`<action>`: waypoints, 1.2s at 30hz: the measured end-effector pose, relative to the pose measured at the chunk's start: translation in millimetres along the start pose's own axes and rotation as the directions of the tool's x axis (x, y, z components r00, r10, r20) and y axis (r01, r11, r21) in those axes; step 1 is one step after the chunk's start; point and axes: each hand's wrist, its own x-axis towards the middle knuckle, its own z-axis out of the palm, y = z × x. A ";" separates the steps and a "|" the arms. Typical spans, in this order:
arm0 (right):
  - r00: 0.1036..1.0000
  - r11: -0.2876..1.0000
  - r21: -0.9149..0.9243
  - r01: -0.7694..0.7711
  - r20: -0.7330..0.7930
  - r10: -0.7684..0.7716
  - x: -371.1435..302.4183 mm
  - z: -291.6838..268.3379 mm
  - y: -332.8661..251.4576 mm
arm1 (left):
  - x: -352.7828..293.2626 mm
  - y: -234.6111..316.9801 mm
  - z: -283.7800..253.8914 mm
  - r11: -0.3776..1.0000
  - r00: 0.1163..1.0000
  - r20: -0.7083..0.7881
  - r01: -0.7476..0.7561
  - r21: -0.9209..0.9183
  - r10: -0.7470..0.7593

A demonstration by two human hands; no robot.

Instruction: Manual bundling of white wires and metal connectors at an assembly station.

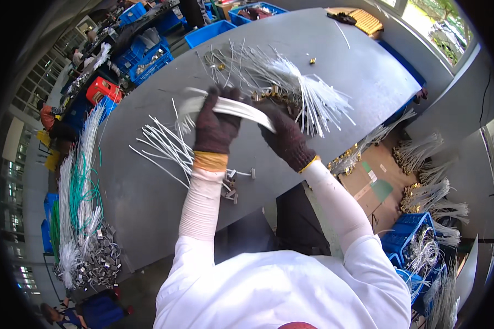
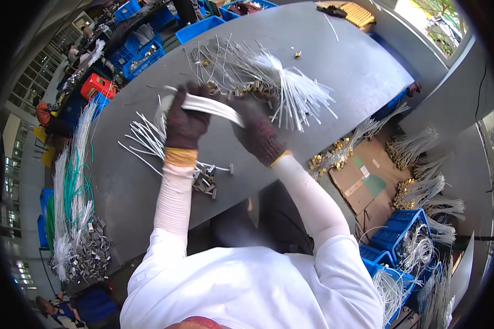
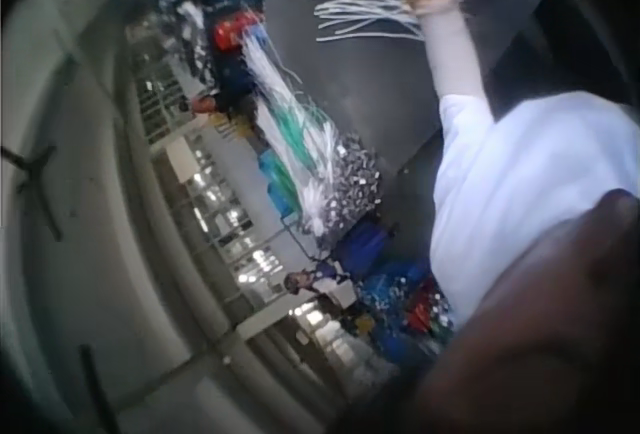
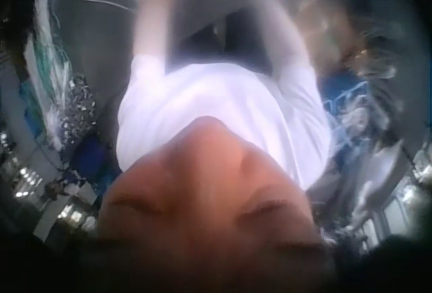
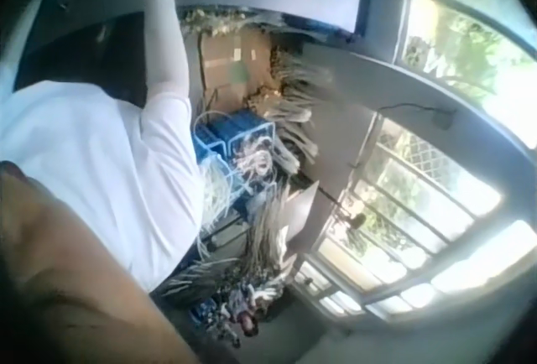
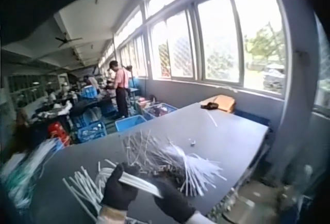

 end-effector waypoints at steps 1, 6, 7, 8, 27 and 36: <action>1.000 1.000 0.001 -0.015 -0.001 0.015 1.8 -5.2 -14.1 | 0.2 7.7 8.8 0.999 0.997 0.074 -0.024 0.029 0.022; 0.961 0.969 -0.018 -0.247 0.125 0.247 -15.9 1.5 22.4 | 14.1 24.0 -4.0 0.989 0.990 -0.046 -0.132 0.070 0.136; 0.909 0.927 0.000 -0.375 0.194 0.368 -28.6 8.5 39.1 | 21.3 20.3 -20.7 0.993 0.980 -0.166 -0.096 0.072 0.106; 0.881 0.907 -0.041 -0.420 0.221 0.418 -36.9 15.9 44.6 | 28.8 19.3 -45.0 0.997 0.981 -0.182 -0.065 0.044 0.072; 0.968 0.966 -0.198 -0.168 0.153 0.200 -10.8 11.9 -7.0 | 15.1 -34.8 -27.6 0.990 0.998 0.032 -0.052 0.129 0.048; 0.912 0.886 -0.225 -0.405 -0.159 0.377 -68.0 27.3 83.7 | -15.7 -2.1 -158.5 -0.621 0.688 0.623 -0.684 0.383 -0.373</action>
